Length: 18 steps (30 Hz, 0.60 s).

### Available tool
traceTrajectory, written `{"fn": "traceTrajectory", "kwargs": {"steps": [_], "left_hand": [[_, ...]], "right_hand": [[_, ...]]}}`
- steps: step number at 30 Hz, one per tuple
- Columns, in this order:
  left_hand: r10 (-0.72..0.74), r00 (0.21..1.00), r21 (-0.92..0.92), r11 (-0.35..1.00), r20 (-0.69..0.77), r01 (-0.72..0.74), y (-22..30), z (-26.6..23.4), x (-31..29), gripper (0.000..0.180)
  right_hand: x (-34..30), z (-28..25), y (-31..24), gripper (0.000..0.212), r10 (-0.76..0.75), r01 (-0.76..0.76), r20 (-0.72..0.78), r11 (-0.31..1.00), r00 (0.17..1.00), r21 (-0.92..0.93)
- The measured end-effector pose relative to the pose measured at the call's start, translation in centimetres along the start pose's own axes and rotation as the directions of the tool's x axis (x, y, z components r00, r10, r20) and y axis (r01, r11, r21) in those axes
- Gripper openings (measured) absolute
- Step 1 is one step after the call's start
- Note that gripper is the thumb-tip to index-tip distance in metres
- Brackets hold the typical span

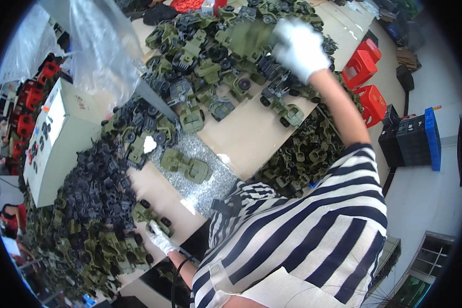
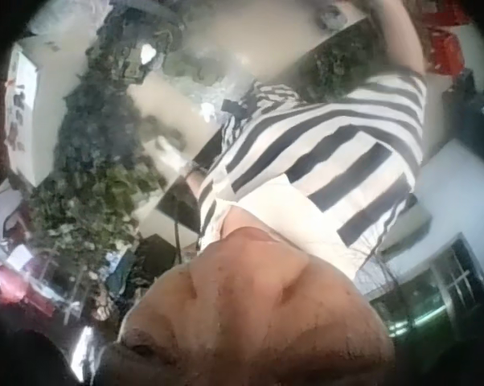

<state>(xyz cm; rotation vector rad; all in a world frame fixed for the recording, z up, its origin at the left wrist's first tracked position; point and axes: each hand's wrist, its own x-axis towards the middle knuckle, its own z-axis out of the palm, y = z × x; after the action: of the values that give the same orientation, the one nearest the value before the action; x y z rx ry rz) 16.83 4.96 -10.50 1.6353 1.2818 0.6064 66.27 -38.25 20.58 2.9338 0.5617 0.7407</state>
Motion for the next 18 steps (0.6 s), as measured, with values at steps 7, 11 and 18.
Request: {"fn": "traceTrajectory", "kwargs": {"steps": [7, 11, 18], "left_hand": [[-0.027, 1.000, -0.066, 0.997, -0.003, 0.027, -1.0, -0.4, 0.3, 0.051], [-0.038, 0.999, -0.026, 0.999, -0.019, 0.037, 0.1, 0.7, -0.2, 0.053], [-0.038, 0.999, -0.075, 0.996, 0.038, 0.041, -1.6, -0.1, 0.4, 0.052]], "right_hand": [[0.9, 6.2, -6.2, 0.074, -0.027, -0.183, 0.494, 0.910, 0.869, 0.372], [-7.0, 14.1, -15.5, 0.125, -0.047, -0.265, 0.665, 0.894, 0.746, 0.361], [-9.2, 16.4, -15.4, 0.071, 0.047, -0.383, 0.471, 0.655, 0.881, 0.652]]}}
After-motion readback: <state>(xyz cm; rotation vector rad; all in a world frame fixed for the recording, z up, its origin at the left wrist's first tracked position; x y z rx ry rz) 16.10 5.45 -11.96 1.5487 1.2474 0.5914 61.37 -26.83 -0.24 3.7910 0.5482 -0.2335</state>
